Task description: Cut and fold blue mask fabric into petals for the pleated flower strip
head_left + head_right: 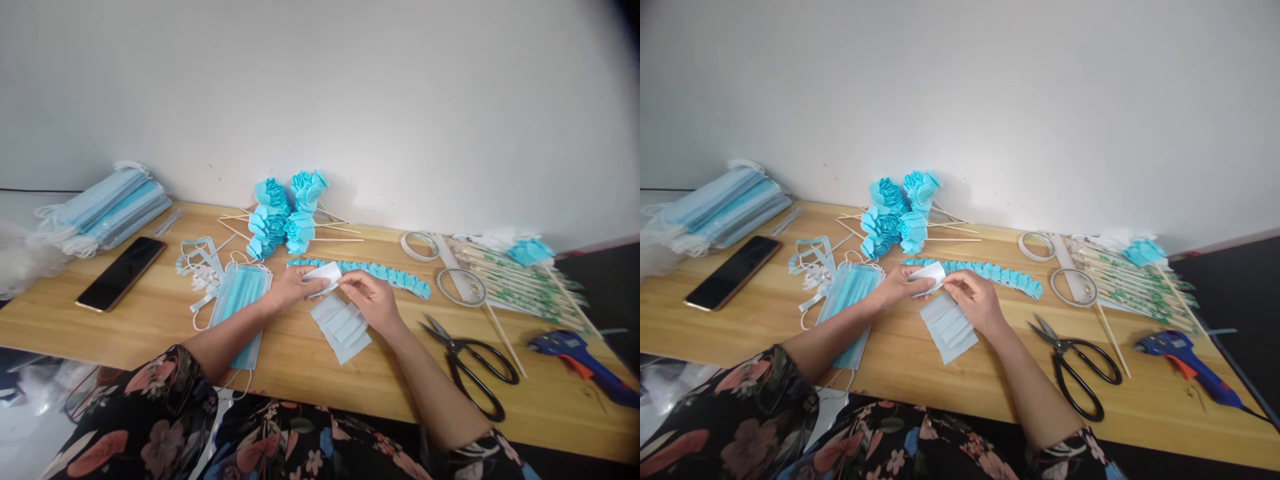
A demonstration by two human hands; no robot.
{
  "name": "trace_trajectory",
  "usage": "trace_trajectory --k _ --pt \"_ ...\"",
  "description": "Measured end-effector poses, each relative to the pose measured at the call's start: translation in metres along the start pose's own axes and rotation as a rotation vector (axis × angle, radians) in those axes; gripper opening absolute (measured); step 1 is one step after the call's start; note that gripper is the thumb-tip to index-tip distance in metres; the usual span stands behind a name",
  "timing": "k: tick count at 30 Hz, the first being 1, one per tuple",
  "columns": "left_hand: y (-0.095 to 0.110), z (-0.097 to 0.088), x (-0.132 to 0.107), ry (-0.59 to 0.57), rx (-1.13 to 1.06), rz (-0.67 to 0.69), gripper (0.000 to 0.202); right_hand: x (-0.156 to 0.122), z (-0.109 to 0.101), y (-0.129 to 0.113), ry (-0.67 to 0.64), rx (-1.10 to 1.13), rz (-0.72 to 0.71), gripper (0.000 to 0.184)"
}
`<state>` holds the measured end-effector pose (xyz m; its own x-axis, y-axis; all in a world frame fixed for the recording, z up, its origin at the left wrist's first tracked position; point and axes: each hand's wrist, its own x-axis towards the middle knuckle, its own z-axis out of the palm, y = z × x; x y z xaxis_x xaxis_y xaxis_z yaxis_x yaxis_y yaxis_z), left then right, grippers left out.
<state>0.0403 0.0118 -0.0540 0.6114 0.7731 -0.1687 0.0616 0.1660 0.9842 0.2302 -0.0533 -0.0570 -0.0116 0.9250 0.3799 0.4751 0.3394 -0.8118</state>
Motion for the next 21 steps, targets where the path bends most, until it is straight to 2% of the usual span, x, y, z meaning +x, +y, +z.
trace_trajectory --k 6,13,21 --pt "0.0 0.0004 0.0 -0.039 0.05 0.003 0.045 -0.0005 0.001 -0.0019 0.021 0.021 -0.021 0.008" --pt "0.006 -0.0001 -0.0043 -0.096 0.071 0.084 0.052 -0.0011 0.0019 0.0019 0.064 -0.04 0.015 0.007" --pt "-0.0009 -0.0002 0.001 -0.074 0.131 0.037 0.039 -0.0021 0.0018 0.0036 0.078 0.011 0.052 0.022"
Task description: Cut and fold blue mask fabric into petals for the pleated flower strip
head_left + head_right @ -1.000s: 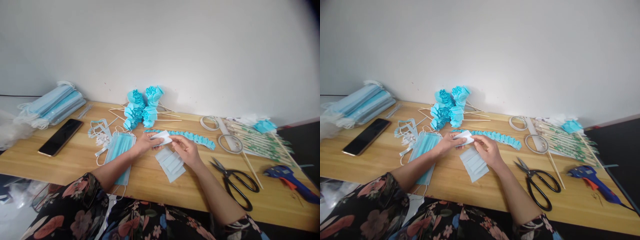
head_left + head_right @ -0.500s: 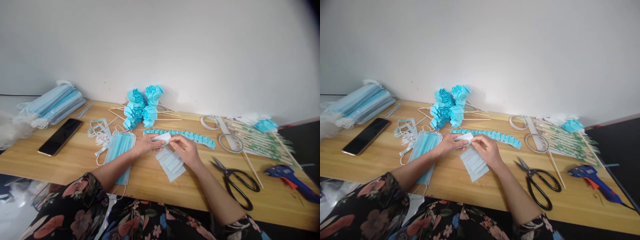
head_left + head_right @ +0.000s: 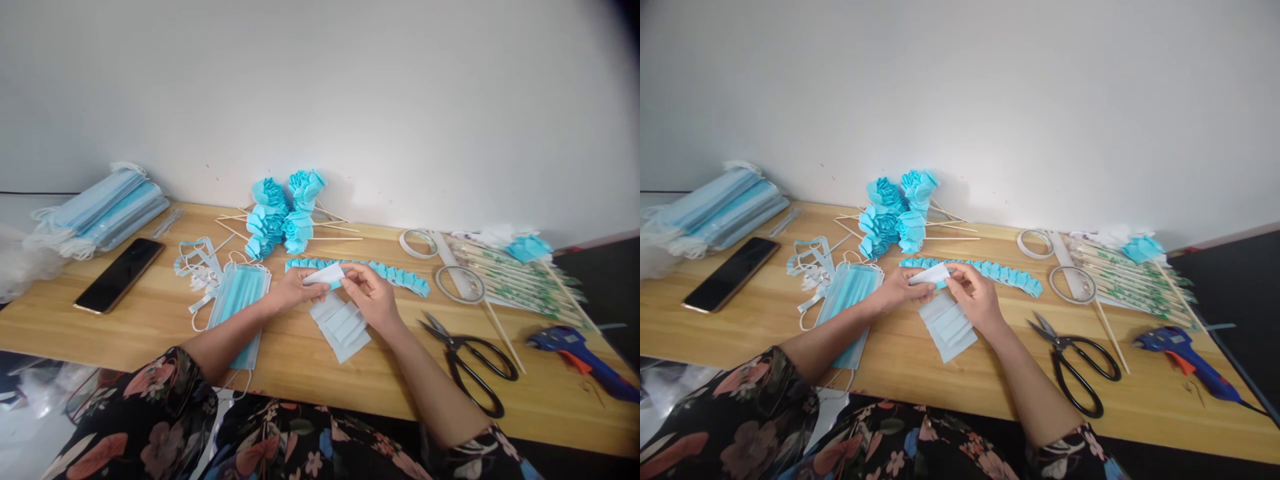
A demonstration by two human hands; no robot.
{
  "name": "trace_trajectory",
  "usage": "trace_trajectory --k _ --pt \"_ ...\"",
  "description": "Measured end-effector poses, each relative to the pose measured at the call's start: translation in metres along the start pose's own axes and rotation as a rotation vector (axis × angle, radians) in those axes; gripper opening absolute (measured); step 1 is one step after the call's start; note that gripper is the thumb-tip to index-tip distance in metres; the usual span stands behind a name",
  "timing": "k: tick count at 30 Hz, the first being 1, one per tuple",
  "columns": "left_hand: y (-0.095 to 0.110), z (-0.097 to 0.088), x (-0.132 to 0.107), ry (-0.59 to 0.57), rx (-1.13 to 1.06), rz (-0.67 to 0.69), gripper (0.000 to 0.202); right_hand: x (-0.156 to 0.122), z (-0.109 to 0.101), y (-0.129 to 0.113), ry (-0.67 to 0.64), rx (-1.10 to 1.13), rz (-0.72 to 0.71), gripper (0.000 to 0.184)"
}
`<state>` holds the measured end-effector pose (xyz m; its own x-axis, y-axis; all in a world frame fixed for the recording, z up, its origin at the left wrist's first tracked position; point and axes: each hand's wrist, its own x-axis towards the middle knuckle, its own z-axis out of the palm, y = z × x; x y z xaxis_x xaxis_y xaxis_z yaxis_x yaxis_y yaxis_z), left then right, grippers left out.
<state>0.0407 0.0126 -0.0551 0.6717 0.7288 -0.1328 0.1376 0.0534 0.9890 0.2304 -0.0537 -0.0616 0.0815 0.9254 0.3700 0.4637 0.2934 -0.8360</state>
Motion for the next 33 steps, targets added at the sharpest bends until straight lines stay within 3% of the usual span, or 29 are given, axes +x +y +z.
trace_trajectory --k 6,12,17,23,29,33 --pt "0.001 0.001 0.0 0.02 0.029 0.032 0.036 0.0 0.001 0.002 -0.106 0.012 0.02 0.038" --pt "-0.001 -0.003 0.002 0.169 -0.084 0.036 0.041 0.001 0.0 -0.006 -0.123 -0.072 0.039 0.042" --pt "-0.003 -0.002 0.001 0.172 -0.095 0.11 0.042 0.001 0.003 -0.003 -0.236 -0.006 0.061 0.05" --pt "0.001 0.002 0.0 0.084 -0.101 0.122 0.043 0.001 0.004 0.002 -0.144 -0.001 0.134 0.051" --pt "-0.008 0.001 0.003 0.177 -0.11 0.062 0.046 0.0 0.003 0.005 -0.176 0.086 0.168 0.053" --pt "-0.007 -0.001 0.002 0.181 -0.198 0.07 0.044 0.0 -0.001 0.004 -0.108 0.189 0.142 0.044"
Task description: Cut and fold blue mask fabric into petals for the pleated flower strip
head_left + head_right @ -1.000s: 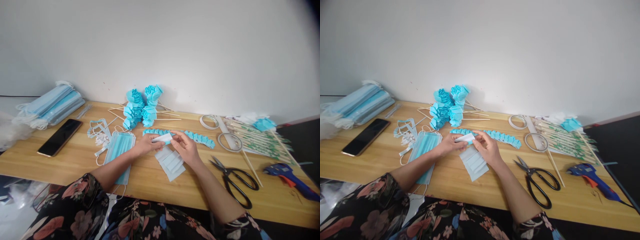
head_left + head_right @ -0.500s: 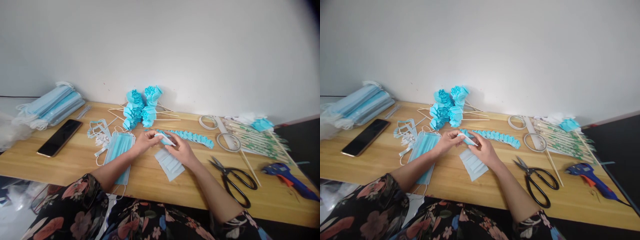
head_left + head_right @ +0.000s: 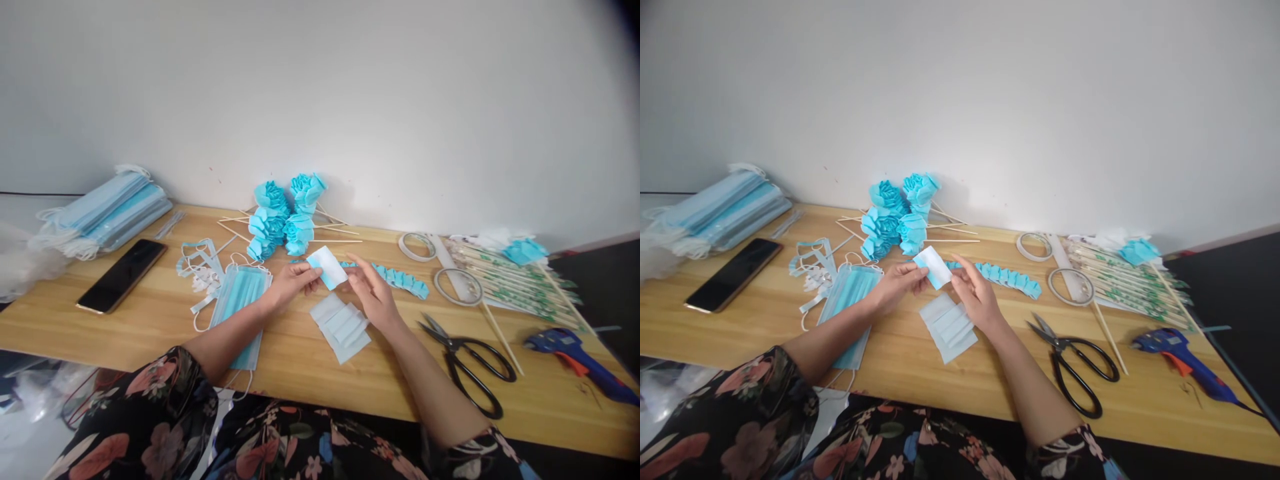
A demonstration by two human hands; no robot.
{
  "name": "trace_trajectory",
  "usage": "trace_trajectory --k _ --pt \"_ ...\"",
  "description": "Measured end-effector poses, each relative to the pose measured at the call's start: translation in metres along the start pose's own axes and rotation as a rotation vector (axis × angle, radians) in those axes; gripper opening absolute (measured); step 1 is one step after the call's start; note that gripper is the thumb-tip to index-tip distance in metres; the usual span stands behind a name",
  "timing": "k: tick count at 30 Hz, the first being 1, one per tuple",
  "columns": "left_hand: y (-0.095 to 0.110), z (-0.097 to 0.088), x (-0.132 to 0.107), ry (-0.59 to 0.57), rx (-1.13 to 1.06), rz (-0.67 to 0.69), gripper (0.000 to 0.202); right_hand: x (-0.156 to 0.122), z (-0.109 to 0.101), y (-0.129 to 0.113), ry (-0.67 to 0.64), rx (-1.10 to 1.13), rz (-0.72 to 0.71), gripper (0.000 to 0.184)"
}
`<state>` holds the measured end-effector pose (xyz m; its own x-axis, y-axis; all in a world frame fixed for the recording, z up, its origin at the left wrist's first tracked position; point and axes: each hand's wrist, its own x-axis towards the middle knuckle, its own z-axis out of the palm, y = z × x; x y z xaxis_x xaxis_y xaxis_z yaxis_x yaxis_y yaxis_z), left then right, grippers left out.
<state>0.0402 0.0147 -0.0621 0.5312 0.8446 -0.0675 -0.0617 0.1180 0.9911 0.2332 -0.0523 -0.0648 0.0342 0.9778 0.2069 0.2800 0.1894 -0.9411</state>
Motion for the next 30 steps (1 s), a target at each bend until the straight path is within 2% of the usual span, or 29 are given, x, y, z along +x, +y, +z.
trace_trajectory --k 3,11,17,22,26,28,30 --pt "0.002 0.0 -0.001 -0.009 -0.028 -0.017 0.043 0.0 -0.002 -0.002 0.017 0.008 -0.079 0.042" --pt "-0.002 -0.002 0.0 -0.026 -0.022 -0.034 0.041 0.0 0.0 -0.007 -0.043 -0.261 -0.287 0.049" --pt "0.003 -0.002 0.0 -0.009 0.045 -0.032 0.042 0.0 0.001 -0.005 -0.099 -0.224 -0.291 0.042" --pt "0.002 -0.004 -0.001 -0.019 0.109 -0.01 0.043 -0.001 0.0 -0.005 0.001 -0.16 -0.196 0.035" --pt "0.0 -0.006 -0.001 -0.007 0.137 0.01 0.046 0.001 -0.004 -0.011 0.112 -0.212 -0.134 0.031" --pt "-0.001 -0.007 -0.001 -0.014 0.161 0.015 0.047 0.001 -0.014 -0.018 0.185 -0.285 -0.133 0.032" --pt "-0.002 -0.008 -0.001 -0.04 0.191 0.017 0.048 -0.003 -0.033 -0.029 0.242 -0.401 -0.172 0.033"
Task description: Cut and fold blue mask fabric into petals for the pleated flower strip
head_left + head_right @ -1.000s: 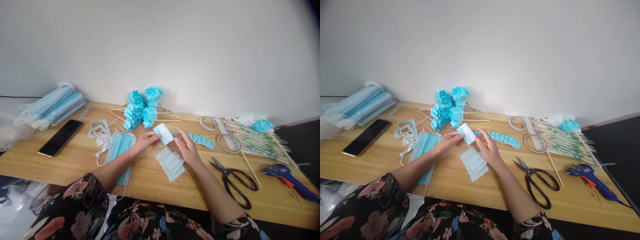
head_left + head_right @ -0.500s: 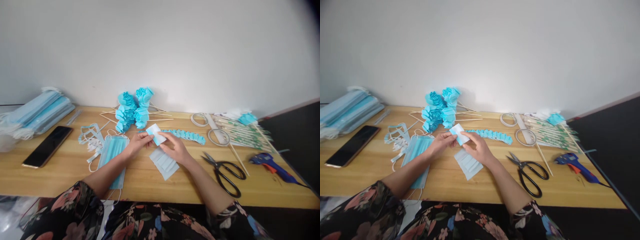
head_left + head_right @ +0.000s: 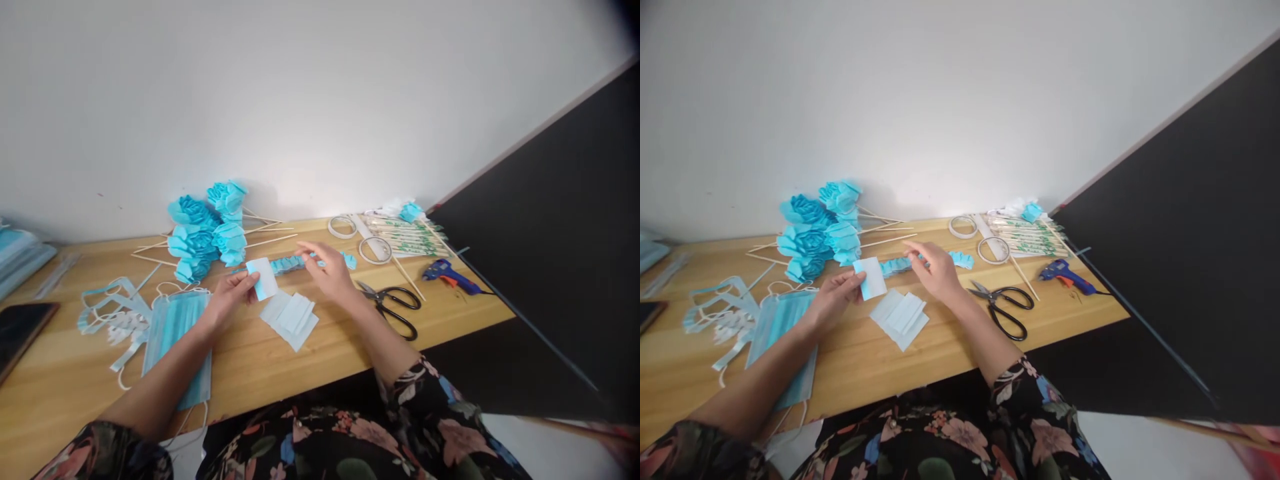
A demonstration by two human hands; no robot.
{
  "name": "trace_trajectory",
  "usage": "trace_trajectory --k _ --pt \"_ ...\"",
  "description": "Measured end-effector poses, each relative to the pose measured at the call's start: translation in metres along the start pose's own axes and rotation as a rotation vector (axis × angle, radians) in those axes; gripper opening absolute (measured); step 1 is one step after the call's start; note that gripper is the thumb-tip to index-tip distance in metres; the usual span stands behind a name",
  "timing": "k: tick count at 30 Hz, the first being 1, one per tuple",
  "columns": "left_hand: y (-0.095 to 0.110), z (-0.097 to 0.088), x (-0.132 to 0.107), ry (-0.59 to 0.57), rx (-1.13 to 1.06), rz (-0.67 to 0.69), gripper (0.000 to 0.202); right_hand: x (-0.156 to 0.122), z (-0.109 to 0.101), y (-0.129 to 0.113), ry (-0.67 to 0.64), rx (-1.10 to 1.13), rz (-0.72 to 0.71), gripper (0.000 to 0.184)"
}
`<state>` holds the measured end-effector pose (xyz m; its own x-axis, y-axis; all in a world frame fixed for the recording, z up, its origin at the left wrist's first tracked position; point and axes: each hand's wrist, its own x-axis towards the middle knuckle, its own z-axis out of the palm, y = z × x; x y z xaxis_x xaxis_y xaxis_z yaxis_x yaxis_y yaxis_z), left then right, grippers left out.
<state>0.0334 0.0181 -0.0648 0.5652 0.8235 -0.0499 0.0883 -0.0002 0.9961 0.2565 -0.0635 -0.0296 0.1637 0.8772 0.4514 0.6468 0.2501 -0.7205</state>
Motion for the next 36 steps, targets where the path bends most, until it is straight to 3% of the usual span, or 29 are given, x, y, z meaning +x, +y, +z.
trace_trajectory --k 4,7,9,11,13,16,19,23,26,32,36 --pt "0.002 0.0 0.0 -0.045 0.056 0.011 0.049 -0.013 -0.066 -0.004 0.024 -0.286 -0.114 0.031" --pt "0.004 0.0 -0.001 -0.045 0.091 0.03 0.049 -0.047 -0.113 0.002 -0.121 -0.544 0.02 0.03" --pt "0.004 0.0 0.0 -0.045 0.11 0.034 0.049 -0.077 -0.133 0.013 -0.237 -0.669 0.094 0.031" --pt "0.004 -0.001 0.0 -0.05 0.122 0.032 0.049 -0.107 -0.143 0.026 -0.337 -0.709 0.134 0.035" --pt "0.004 0.0 0.0 -0.062 0.131 0.027 0.049 -0.133 -0.142 0.04 -0.349 -0.721 0.134 0.036" --pt "0.007 0.002 0.0 -0.084 0.149 0.021 0.048 -0.157 -0.134 0.052 -0.195 -0.792 0.166 0.036" --pt "0.011 0.004 -0.001 -0.1 0.173 0.02 0.051 -0.167 -0.135 0.057 -0.139 -0.852 0.196 0.04" --pt "0.014 0.004 -0.001 -0.121 0.205 0.006 0.055 -0.163 -0.156 0.066 -0.091 -0.974 0.203 0.042" --pt "0.011 0.002 0.0 -0.18 0.228 -0.036 0.054 -0.14 -0.162 0.073 -0.057 -0.986 0.122 0.04" --pt "0.01 -0.008 -0.001 -0.381 0.22 -0.07 0.048 -0.076 -0.141 0.092 -0.121 -1.0 0.025 0.034" --pt "0.013 -0.01 -0.002 -0.503 0.291 -0.033 0.048 -0.053 -0.132 0.103 -0.208 -1.033 -0.014 0.022"
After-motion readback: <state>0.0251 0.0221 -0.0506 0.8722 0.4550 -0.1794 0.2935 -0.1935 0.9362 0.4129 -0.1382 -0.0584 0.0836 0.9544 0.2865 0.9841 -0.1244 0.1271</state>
